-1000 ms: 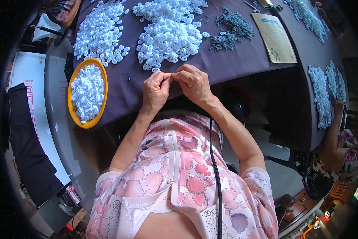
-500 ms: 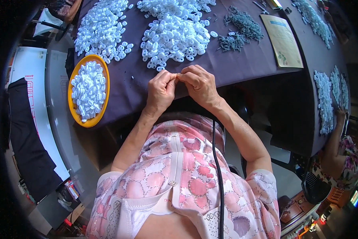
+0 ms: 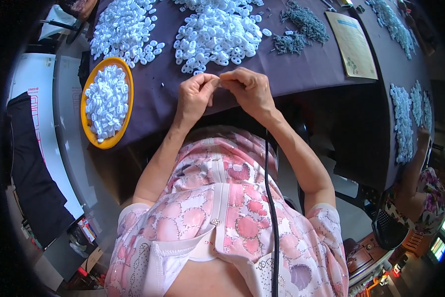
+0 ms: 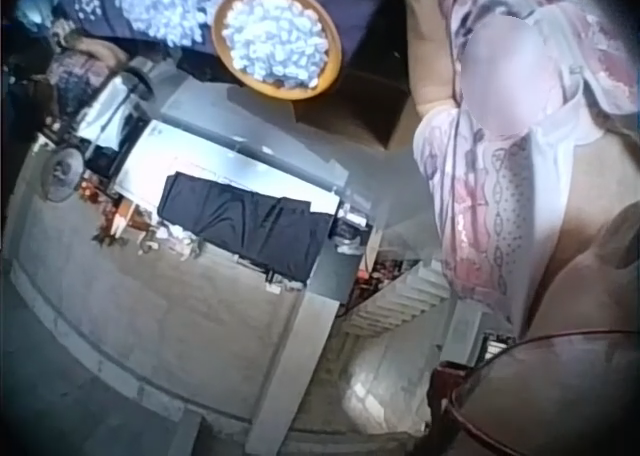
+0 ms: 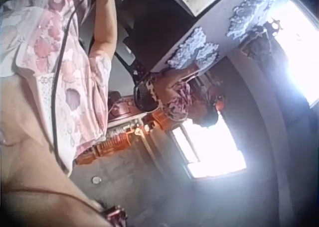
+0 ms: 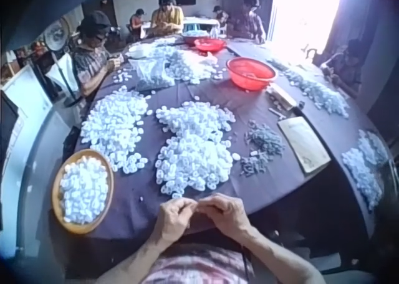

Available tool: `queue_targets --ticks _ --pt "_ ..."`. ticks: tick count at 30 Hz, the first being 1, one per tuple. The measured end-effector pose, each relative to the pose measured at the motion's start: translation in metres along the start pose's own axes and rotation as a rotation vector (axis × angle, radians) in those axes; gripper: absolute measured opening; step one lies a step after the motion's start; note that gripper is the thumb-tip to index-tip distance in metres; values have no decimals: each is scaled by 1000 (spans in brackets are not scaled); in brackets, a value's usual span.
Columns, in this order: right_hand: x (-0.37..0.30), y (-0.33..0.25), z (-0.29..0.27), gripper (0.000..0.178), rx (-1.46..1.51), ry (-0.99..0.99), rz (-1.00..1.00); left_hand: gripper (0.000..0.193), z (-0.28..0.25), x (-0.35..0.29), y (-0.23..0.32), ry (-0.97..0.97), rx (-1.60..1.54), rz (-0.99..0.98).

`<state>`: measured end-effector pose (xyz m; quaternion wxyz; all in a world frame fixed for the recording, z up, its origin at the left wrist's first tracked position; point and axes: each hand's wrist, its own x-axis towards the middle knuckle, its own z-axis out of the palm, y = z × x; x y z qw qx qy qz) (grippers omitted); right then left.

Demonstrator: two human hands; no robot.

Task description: The person assembles plastic cord locks by inserting small pieces into the toggle components by hand.

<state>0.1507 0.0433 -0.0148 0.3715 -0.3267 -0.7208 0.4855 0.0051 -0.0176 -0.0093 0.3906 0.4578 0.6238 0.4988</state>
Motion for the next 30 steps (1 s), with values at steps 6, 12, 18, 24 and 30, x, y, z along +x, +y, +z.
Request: queue_targets --ticks 6,12,18,24,30 --pt "-2 -11 -1 35 -101 -43 -45 16 -5 3 1 -19 -68 -70" --pt "-1 -6 1 36 -154 -18 -87 17 -2 5 -3 -35 -64 -54" --pt "-1 -2 3 24 -182 56 -162 17 0 4 3 -35 -1 -9" --pt "-2 -11 -13 20 -202 12 -164 15 -4 -3 8 -15 -41 -76" --pt "15 8 -78 3 -641 279 -177 8 -62 -18 32 263 32 107"
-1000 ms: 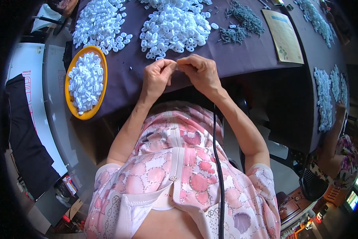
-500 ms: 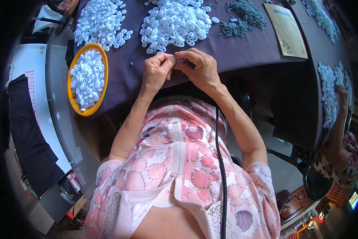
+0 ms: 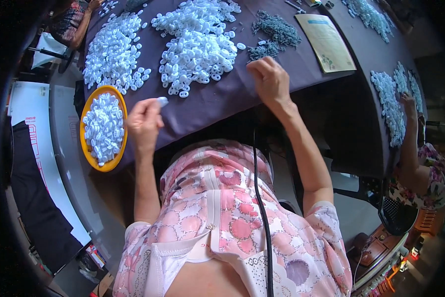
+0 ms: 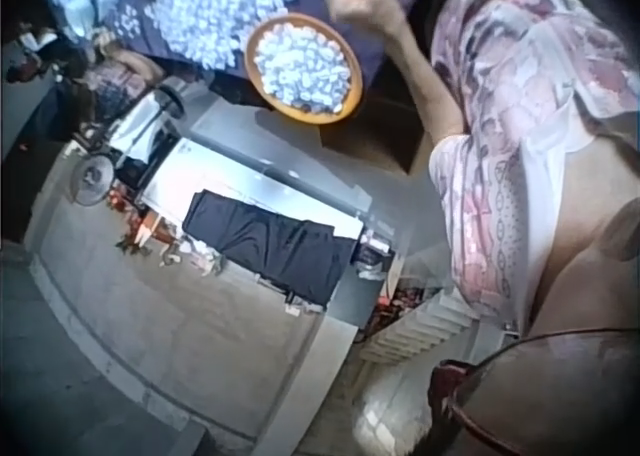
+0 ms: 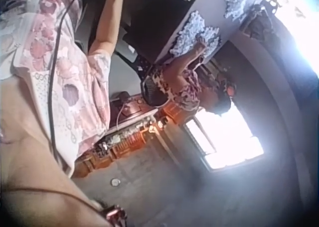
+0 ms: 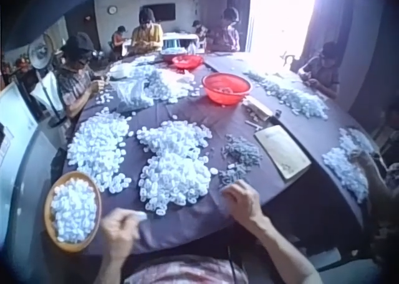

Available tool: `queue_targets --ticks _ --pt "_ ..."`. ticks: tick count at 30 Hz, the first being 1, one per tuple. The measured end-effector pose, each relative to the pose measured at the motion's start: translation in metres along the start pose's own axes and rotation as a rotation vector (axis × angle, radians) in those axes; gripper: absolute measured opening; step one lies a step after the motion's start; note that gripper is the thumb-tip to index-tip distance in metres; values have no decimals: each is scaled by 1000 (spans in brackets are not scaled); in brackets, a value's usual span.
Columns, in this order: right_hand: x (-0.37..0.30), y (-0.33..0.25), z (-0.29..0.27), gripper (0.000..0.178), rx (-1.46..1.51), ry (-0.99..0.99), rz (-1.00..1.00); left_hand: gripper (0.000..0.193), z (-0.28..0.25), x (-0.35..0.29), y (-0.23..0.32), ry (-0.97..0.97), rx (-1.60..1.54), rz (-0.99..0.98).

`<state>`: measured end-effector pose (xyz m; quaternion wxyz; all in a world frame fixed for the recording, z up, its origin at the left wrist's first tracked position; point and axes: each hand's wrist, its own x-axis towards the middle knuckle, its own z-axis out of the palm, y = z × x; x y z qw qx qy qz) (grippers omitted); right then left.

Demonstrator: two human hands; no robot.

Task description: The person assembles plastic cord locks by inserting small pieces into the toggle components by hand.

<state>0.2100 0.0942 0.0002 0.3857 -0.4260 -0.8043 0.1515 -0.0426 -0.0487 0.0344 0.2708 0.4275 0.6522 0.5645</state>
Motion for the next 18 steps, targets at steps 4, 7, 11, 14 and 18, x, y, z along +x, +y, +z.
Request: queue_targets --ticks 4,7,11,14,18 --pt "16 12 0 6 -190 -60 -38 10 -61 10 -3 183 205 1" --pt "26 12 4 8 -348 -141 -41 16 -95 10 -6 258 462 -53" --pt "33 11 5 6 -397 -193 -72 17 -111 10 -14 336 659 -40" --pt "34 8 7 5 -435 -213 -103 17 -115 13 -17 324 711 -101" --pt "30 4 8 6 -378 -137 -119 16 -116 13 -16 393 848 -83"
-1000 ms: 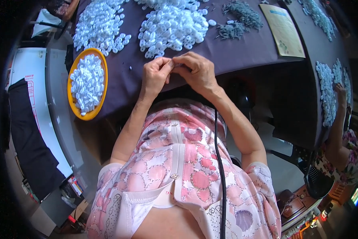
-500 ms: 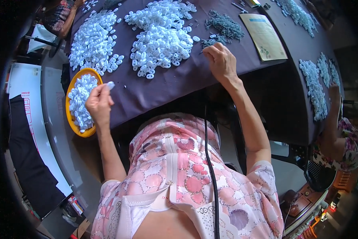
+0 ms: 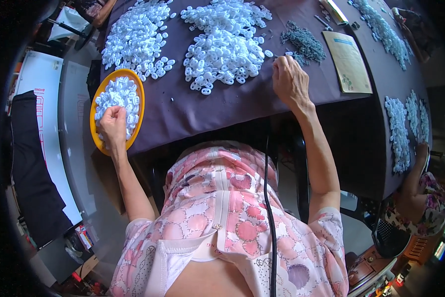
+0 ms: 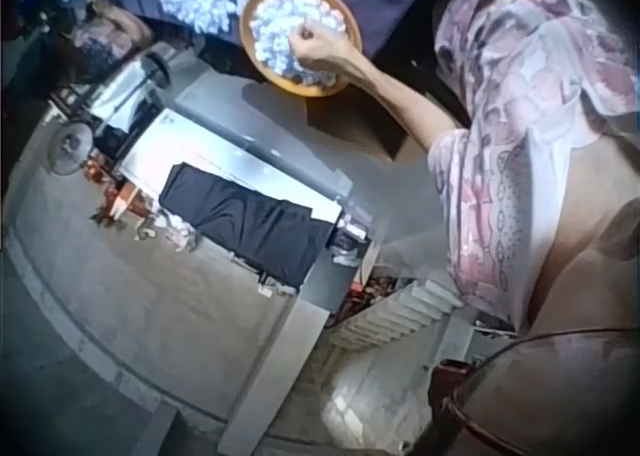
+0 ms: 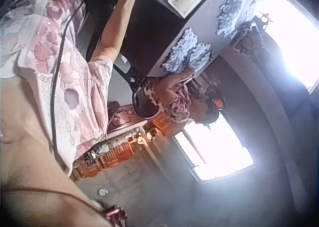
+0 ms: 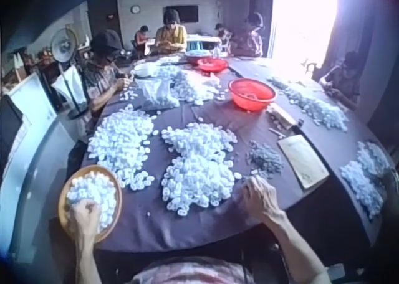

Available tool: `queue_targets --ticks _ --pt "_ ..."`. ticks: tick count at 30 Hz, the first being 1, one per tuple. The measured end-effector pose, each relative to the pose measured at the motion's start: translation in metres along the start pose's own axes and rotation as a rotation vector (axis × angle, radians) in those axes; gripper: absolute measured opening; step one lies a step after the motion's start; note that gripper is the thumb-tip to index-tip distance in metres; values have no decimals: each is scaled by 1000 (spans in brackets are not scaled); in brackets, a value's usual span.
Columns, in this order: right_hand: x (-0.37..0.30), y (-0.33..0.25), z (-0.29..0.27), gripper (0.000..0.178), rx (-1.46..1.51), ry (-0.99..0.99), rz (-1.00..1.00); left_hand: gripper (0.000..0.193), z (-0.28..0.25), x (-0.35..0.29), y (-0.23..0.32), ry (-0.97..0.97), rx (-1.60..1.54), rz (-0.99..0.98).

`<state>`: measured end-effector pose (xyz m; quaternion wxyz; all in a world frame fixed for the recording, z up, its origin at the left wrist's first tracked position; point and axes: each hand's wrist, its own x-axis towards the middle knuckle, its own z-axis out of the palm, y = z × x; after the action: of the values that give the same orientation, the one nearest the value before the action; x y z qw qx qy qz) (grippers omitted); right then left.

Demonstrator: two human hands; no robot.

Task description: The person assembles plastic cord locks by inserting small pieces into the toggle components by hand.

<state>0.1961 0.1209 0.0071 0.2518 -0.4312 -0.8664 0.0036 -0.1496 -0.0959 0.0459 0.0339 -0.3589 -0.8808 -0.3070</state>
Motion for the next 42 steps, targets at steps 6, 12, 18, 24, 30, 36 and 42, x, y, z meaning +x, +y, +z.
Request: queue_targets --ticks 6,12,18,24,30,36,42 --pt "-16 -28 0 5 473 158 148 7 25 -19 61 5 -363 318" --pt "-28 -38 16 9 722 160 299 3 89 -47 114 -246 -432 499" --pt "-31 -35 18 14 782 205 266 7 118 -45 142 -284 -402 610" --pt "-31 -35 15 14 834 154 243 13 134 -43 158 -333 -305 628" --pt "-30 -35 15 13 836 151 218 11 129 -55 152 -385 -316 625" --pt "-31 -34 16 12 818 165 209 11 130 -46 157 -291 -307 630" --pt "-31 -35 13 12 780 136 201 11 143 -42 168 -300 -202 647"
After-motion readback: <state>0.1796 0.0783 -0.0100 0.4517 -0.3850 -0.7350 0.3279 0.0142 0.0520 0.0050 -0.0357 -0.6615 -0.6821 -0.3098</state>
